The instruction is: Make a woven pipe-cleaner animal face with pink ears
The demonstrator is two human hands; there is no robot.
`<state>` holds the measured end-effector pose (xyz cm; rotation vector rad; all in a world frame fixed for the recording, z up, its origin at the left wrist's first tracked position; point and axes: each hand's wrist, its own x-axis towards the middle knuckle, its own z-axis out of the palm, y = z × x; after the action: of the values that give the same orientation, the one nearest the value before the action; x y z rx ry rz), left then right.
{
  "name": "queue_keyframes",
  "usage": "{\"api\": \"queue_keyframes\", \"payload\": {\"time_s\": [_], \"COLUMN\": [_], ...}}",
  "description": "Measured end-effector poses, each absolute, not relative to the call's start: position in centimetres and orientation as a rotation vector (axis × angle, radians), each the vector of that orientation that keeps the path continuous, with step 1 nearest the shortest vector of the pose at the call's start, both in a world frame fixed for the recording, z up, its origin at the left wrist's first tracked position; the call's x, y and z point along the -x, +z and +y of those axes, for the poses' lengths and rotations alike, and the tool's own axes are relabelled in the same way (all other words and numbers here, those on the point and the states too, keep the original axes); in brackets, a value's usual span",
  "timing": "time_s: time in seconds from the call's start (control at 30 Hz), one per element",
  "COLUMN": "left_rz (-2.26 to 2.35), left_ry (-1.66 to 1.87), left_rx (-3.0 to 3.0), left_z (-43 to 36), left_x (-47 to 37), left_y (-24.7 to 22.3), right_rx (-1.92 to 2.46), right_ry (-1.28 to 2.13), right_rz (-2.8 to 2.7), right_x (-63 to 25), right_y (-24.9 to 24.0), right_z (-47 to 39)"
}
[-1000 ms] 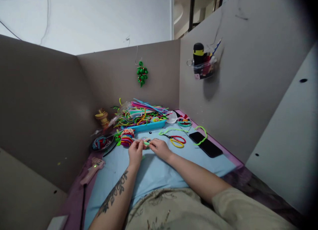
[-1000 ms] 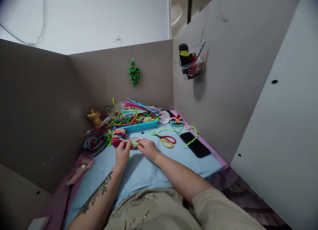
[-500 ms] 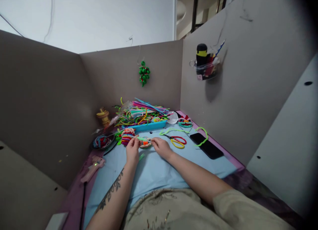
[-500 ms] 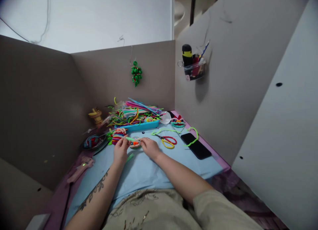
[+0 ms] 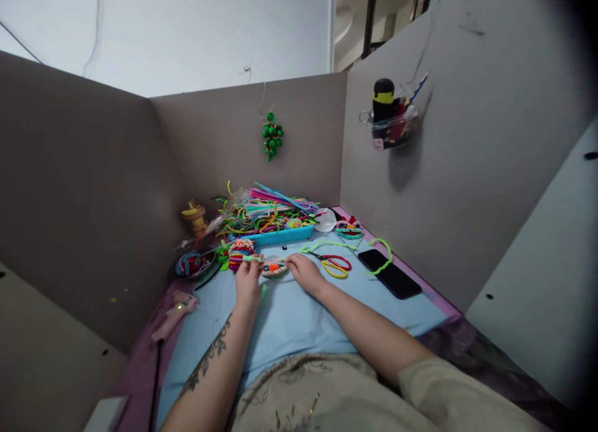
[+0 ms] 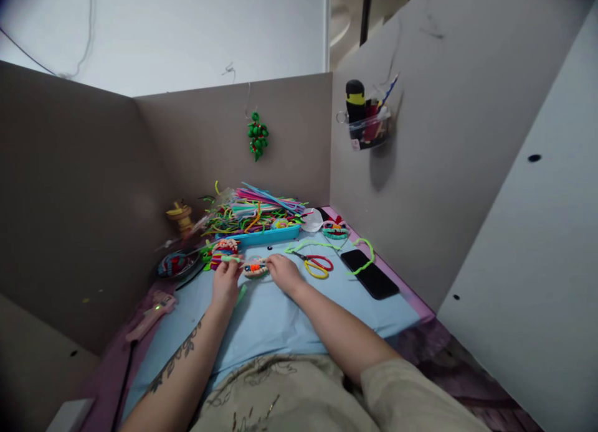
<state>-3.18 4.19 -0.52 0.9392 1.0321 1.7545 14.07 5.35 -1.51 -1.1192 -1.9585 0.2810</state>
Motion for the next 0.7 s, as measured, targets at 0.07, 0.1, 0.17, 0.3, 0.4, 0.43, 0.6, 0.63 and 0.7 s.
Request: {"api": "queue_keyframes", "payload": {"time_s": [0.07, 0.1, 0.17, 0.3, 0.4, 0.43, 0.6, 0.63, 0.7], "left_rz": [1.063, 1.06, 1.062, 1.149, 1.201, 1.204, 1.159, 1.155, 1.167], "left_ry": [1.853, 1.909, 1.995, 1.925, 1.774, 1.716, 1.435, 1.405, 1.376], "left_rx": [-0.849, -0.802, -0.758, -0.929, -1.216, -1.326, -1.842, -1.902, -1.973], "left_z": [4.7, 4.8, 5.0, 4.3, 3.2, 2.9, 1.6, 1.5, 1.4], "left_x": [4.0, 4.4, 4.8, 4.5, 3.5, 3.1, 1.6, 1.5, 1.4], "left_y": [-0.4, -0.2, 0.1, 0.6, 0.9, 0.9, 0.6, 0.5, 0.3], "right_rx": [1.222, 1.284, 1.421, 1.643, 1.582, 1.485, 0.893, 0.834, 0.758], "right_ry": [0.212, 0.171, 0.093, 0.03, 0.044, 0.09, 0.706, 0.784, 0.866], "right_rz": [-1.907, -1.866, -1.805, -1.842, -1.794, -1.779, -1.709, -1.686, -1.662], "right_x": [-15.1, -15.8, -17.1, -18.6, -18.0, -17.6, -14.6, -14.2, -13.7], "right_y": [-1.3, -1.2, -1.1, -1.5, -1.4, -1.1, 0.2, 0.4, 0.4], "right_z": [6.0, 6.3, 7.0, 7.7, 7.3, 7.0, 4.7, 4.3, 3.9]}}
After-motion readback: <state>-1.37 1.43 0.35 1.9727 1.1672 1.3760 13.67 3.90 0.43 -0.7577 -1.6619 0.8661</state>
